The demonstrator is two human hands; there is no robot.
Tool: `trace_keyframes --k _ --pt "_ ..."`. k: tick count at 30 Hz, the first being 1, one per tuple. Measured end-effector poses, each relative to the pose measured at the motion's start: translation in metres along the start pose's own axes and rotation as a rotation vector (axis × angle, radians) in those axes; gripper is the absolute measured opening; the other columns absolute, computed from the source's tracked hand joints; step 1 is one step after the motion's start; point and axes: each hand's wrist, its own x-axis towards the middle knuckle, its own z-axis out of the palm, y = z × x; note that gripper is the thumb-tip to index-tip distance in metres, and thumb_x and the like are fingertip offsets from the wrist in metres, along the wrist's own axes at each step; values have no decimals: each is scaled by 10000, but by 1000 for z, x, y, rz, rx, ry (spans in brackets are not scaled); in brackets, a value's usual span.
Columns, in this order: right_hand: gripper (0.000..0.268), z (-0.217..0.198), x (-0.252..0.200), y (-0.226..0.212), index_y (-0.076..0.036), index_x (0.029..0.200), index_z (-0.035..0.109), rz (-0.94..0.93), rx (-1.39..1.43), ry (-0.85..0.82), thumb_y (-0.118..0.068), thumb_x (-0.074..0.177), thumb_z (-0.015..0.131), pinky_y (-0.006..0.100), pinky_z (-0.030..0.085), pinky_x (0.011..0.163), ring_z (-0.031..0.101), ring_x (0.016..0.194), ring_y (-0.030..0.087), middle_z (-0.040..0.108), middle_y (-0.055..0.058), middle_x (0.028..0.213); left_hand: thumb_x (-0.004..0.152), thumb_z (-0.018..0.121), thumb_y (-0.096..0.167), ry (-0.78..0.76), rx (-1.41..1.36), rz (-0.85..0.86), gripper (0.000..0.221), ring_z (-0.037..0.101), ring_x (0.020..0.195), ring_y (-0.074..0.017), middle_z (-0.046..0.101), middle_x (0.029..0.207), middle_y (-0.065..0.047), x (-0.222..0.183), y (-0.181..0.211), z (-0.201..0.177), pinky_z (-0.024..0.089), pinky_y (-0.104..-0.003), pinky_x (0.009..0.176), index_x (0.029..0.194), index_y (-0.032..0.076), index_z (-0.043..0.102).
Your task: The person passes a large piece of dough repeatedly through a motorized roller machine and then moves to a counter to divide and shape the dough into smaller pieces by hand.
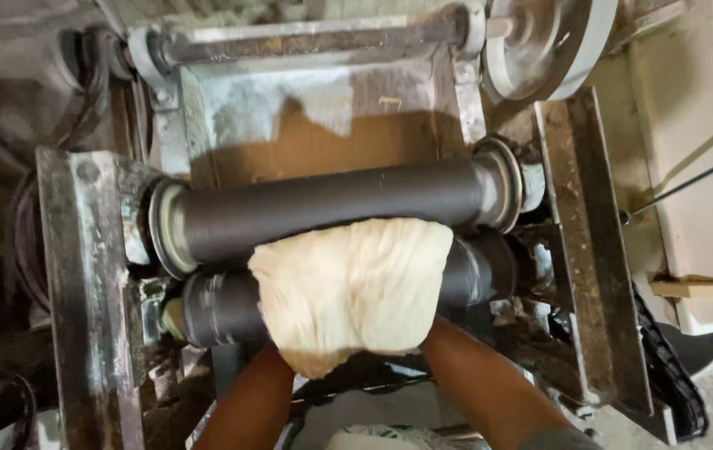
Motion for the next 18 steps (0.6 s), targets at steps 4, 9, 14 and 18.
trace_keyframes --k 4,9,14,18 --pt "502 2 6 -39 15 1366 597 -3 -53 -51 -300 985 510 399 471 1057 614 1249 266 647 152 1384 942 520 455 -7 -24 45 592 630 1229 -307 671 1335 -162 11 5 21 494 -411 1034 1343 26 589" --pt "526 4 -36 -49 -2 1388 574 57 -93 -148 -329 982 513 396 464 1066 602 1266 256 631 135 1404 941 494 489 0 -38 96 614 626 1238 -299 663 1352 -149 6 2 35 493 -414 1035 1358 48 582" --pt "551 20 -94 -54 -19 1410 552 65 -117 -235 -359 979 516 392 457 1076 590 1283 245 615 119 1424 939 469 523 4 -41 181 636 622 1247 -291 654 1370 -136 -2 28 51 492 -416 1037 1373 69 575" --pt "572 39 -134 -53 -32 1428 533 -13 -119 -234 -383 976 519 390 452 1083 580 1297 237 602 105 1440 938 449 551 1 -41 225 655 618 1254 -285 648 1384 -126 -33 42 79 492 -418 1038 1384 86 569"
